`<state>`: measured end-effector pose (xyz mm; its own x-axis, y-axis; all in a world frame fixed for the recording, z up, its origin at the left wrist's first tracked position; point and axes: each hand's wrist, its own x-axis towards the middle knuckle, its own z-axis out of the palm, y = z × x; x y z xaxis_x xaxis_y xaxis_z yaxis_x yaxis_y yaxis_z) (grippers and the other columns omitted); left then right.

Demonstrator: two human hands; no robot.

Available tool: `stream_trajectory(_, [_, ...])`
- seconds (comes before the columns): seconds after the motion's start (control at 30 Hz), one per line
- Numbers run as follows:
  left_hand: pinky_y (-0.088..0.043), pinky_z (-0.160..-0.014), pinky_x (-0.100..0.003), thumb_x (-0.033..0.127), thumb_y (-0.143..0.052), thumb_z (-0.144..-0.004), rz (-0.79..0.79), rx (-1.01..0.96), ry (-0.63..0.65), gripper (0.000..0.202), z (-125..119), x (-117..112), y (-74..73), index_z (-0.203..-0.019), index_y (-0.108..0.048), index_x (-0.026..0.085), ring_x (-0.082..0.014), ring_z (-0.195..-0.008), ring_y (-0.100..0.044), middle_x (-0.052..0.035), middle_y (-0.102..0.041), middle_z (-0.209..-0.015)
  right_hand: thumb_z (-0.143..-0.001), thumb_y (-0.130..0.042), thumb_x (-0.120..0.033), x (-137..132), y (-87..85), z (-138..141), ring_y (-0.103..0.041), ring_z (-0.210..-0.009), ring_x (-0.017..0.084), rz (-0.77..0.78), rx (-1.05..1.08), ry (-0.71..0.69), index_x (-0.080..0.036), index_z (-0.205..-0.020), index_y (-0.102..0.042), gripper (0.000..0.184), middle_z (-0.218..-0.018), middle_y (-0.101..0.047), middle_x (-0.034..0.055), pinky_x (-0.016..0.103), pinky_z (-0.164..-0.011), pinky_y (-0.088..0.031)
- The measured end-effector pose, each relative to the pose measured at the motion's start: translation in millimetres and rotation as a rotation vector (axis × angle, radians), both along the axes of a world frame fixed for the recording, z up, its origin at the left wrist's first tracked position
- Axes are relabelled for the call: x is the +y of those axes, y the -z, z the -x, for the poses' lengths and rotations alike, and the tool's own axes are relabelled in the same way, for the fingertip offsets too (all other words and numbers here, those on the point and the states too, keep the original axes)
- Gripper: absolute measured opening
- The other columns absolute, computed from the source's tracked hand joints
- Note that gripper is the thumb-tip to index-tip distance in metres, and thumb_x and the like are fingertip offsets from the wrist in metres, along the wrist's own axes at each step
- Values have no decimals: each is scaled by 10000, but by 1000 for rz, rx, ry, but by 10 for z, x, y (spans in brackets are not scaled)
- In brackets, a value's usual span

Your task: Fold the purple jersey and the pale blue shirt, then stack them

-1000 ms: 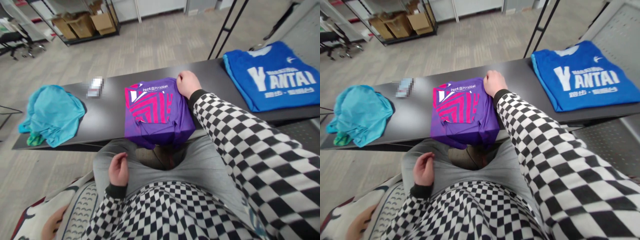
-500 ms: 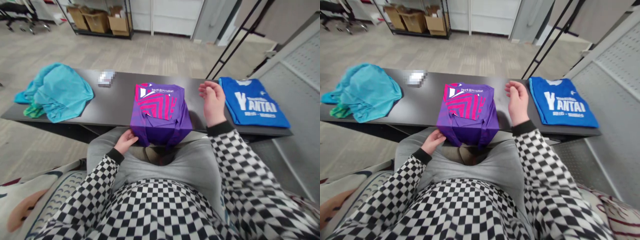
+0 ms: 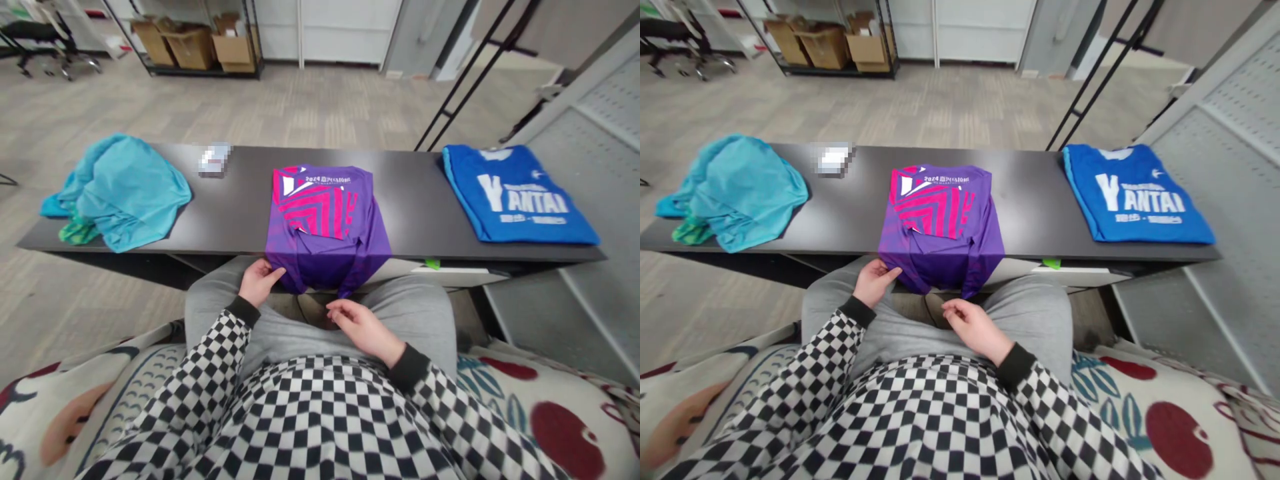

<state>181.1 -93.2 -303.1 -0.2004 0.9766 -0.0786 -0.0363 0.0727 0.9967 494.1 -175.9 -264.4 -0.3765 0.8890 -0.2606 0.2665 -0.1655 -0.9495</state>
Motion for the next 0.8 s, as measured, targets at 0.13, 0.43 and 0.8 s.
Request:
stream_trajectory(0.13, [-626,-821,-369,639,-1049,-626,6,-39,26,637,-37,-29,-10,-792,-580,241,-180,-738,-710,-14,-759,-773,-1049,-686,-455,437,-35,435,-807,-1135,281,-191,-58,44,-247,-1294,-790,337,-1339,-838,131,451,-998,-658])
stream_trajectory(0.43, [-644,-1098,-510,579,-1013,-722,44,-84,237,582,-53,-50,66,-1094,-842,165,-327,-1059,-833,-147,-890,-1126,-1043,-688,-421,919,66,1014,-775,-822,253,-363,-277,108,-246,-962,-831,239,-911,-844,64,382,-880,-623])
stream_trajectory(0.8, [-671,-1024,-504,490,-980,-720,133,198,247,347,-9,-45,173,-937,-911,229,-392,-1007,-845,-112,-902,-1016,-1023,-704,-290,468,333,-43,-822,-894,238,-163,-440,-181,-224,-1114,-852,186,-999,-883,61,354,-893,-632])
